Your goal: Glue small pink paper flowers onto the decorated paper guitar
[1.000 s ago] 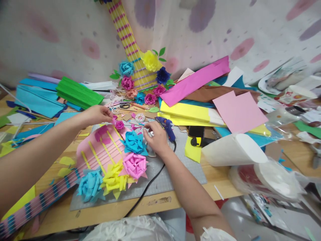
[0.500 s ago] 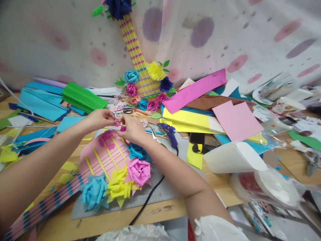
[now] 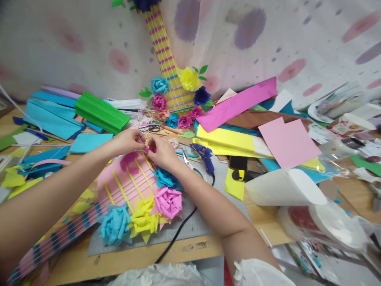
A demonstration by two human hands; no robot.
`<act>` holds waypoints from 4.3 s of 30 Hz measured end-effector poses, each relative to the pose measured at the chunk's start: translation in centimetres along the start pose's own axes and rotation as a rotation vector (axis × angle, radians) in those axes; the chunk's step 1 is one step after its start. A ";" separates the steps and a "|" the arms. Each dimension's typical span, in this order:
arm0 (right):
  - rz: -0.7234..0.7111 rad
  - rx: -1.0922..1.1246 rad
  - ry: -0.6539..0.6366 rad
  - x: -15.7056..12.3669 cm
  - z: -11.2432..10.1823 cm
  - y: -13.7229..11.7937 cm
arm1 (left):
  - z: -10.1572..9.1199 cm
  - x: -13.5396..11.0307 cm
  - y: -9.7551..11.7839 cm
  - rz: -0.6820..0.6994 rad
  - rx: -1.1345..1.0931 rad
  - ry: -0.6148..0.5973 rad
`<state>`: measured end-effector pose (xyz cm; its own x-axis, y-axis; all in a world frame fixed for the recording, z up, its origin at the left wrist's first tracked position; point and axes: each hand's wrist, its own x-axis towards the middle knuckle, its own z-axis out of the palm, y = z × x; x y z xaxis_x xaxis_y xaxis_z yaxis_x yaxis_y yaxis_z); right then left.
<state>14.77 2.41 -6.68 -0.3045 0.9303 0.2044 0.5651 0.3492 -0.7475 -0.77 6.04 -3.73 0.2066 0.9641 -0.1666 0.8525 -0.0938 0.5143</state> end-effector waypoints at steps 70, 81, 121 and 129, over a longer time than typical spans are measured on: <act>-0.092 0.230 -0.144 0.1 -0.8 1.0 | -0.4 -1.0 1.1 -0.217 -0.487 -0.185; -0.085 0.275 -0.328 2.0 -0.6 2.0 | 0.4 -2.1 0.4 -0.159 -0.702 -0.092; -0.036 0.393 -0.338 2.5 0.2 2.7 | 1.7 -4.5 -1.0 -0.108 -0.354 0.046; -0.011 0.388 -0.333 2.3 0.0 2.5 | 1.9 -4.8 -0.8 -0.100 -0.308 0.119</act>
<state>15.44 5.39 -8.10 -0.5722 0.8187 0.0483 0.2531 0.2323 -0.9391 -1.50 0.97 -4.91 0.0564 0.9886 -0.1395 0.6767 0.0649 0.7334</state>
